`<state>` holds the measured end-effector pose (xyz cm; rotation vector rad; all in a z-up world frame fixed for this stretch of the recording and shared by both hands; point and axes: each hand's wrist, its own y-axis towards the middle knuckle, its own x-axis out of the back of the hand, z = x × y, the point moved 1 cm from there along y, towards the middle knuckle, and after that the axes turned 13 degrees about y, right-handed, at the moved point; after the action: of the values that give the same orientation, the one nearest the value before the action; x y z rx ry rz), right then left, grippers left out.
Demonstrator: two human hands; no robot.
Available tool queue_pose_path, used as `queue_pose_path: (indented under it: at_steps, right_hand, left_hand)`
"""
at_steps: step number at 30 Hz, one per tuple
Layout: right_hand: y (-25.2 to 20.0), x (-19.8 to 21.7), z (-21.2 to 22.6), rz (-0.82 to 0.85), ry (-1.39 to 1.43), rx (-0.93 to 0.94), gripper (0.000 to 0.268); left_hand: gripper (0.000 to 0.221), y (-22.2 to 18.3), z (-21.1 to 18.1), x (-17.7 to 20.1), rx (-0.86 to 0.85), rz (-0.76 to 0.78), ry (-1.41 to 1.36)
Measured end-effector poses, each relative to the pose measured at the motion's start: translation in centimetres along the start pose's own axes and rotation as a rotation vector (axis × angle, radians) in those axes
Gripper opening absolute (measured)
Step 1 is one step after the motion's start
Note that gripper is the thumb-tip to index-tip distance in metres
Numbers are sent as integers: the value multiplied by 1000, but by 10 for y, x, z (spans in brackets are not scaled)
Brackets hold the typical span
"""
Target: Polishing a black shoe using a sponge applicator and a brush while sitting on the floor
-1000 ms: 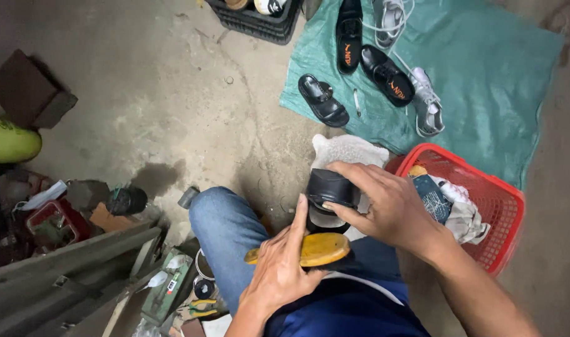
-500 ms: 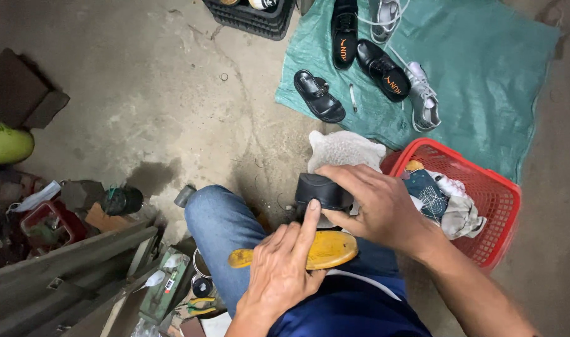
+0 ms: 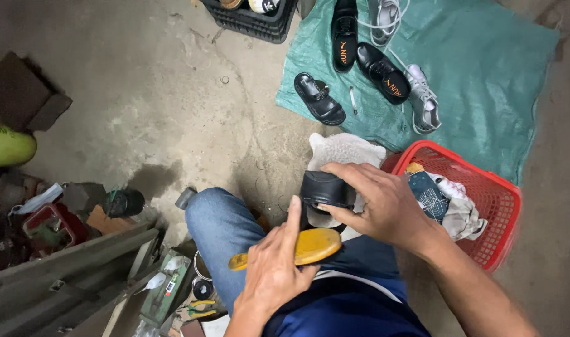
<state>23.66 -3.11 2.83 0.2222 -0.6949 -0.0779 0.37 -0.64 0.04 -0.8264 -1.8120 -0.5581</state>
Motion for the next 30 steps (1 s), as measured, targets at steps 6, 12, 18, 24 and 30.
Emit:
queue_pose_path:
  at_steps: [6,12,18,24,30]
  right_hand:
    - [-7,-13,-18,53,242,-182,61]
    - [7,-13,-4,163,264,-278,66]
    - [10,-27,0,145,151,-180,71]
    - [17,-23,-1,153,159,-290,69]
    - [12,-23,-20,97,336,-289,60]
  left_hand:
    - [118,-16,22,2,266,121,-344]
    - [122,-19,31,9,145,5,-104]
    - [109,-14,16,16,-66,-125,106]
    - [118,-51,45,3,198,-24,-15]
    - [114,-118,95,-12,649,-344,-201]
